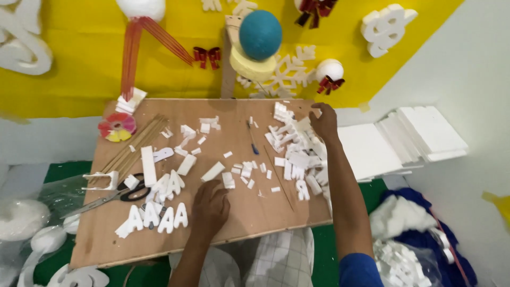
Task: The person is sorting and assembling small white foam pieces on a wooden table, likely for a decorative craft project.
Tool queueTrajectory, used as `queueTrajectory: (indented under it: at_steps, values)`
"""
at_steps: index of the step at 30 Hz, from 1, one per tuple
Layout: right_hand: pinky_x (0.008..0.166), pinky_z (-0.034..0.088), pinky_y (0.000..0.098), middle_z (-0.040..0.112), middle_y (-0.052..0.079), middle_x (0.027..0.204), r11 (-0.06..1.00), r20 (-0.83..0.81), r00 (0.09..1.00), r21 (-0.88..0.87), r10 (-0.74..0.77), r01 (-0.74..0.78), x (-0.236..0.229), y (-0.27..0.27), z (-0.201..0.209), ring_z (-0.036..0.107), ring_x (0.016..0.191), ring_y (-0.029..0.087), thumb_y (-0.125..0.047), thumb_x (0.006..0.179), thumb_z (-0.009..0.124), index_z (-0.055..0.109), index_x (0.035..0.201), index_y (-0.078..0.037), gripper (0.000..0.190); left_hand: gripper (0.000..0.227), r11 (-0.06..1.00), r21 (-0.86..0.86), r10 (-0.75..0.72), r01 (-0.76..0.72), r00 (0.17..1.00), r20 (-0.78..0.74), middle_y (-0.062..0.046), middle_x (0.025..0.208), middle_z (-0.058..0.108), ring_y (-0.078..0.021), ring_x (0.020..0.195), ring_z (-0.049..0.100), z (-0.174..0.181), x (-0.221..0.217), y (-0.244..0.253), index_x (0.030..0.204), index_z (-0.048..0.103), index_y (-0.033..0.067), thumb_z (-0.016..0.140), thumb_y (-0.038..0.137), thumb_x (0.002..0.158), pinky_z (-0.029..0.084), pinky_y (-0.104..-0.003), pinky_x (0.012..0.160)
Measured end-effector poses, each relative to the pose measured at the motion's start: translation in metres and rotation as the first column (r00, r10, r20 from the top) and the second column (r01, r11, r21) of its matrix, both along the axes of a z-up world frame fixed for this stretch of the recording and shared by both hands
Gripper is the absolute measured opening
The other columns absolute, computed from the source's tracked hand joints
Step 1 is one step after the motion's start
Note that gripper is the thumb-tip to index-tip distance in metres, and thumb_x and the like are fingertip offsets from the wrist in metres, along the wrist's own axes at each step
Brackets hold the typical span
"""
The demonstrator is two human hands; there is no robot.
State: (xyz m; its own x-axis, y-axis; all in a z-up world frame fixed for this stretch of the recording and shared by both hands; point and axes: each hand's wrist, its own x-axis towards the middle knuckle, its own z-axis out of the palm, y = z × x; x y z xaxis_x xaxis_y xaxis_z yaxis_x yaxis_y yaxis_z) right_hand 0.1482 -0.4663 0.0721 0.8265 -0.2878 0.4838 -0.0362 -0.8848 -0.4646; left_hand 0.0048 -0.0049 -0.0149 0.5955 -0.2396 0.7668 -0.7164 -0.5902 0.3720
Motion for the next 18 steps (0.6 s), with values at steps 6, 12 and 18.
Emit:
queueTrajectory:
  at_steps: [6, 12, 18]
  values:
    - [0.113, 0.039, 0.0492, 0.051, 0.013, 0.154, 0.968, -0.485, 0.856, -0.063, 0.182, -0.241, 0.091, 0.032, -0.013, 0.046, 0.140, 0.035, -0.030, 0.090, 0.070, 0.053, 0.148, -0.011, 0.064, 0.017, 0.998, 0.060, -0.034, 0.037, 0.998, -0.051, -0.016, 0.126, 0.066, -0.0340, 0.122, 0.059, 0.011, -0.006, 0.001, 0.107, 0.071, 0.0075, 0.059, 0.012, 0.096, 0.047, -0.047, 0.108]
    - [0.113, 0.040, 0.0552, 0.032, 0.016, 0.165, 0.981, -0.763, 0.617, -0.151, -0.193, 0.122, 0.102, 0.107, 0.027, 0.041, 0.144, 0.042, -0.076, 0.089, 0.048, 0.036, 0.159, -0.016, 0.093, 0.011, 0.998, 0.019, -0.053, 0.054, 0.997, -0.060, -0.017, 0.120, 0.068, -0.0344, 0.116, 0.062, 0.032, -0.006, 0.002, 0.099, 0.071, 0.0051, 0.062, 0.008, 0.093, 0.052, -0.045, 0.103]
    - [0.098, 0.052, 0.0479, 0.061, 0.010, 0.141, 0.987, -0.807, 0.569, -0.114, -0.158, 0.112, 0.111, 0.116, 0.034, 0.059, 0.128, 0.033, -0.043, 0.088, 0.068, 0.058, 0.135, -0.013, 0.057, 0.013, 0.999, 0.002, -0.045, 0.045, 0.995, -0.085, -0.014, 0.122, 0.067, -0.0337, 0.119, 0.061, 0.024, -0.005, 0.001, 0.099, 0.072, 0.0065, 0.065, 0.006, 0.088, 0.054, -0.043, 0.098]
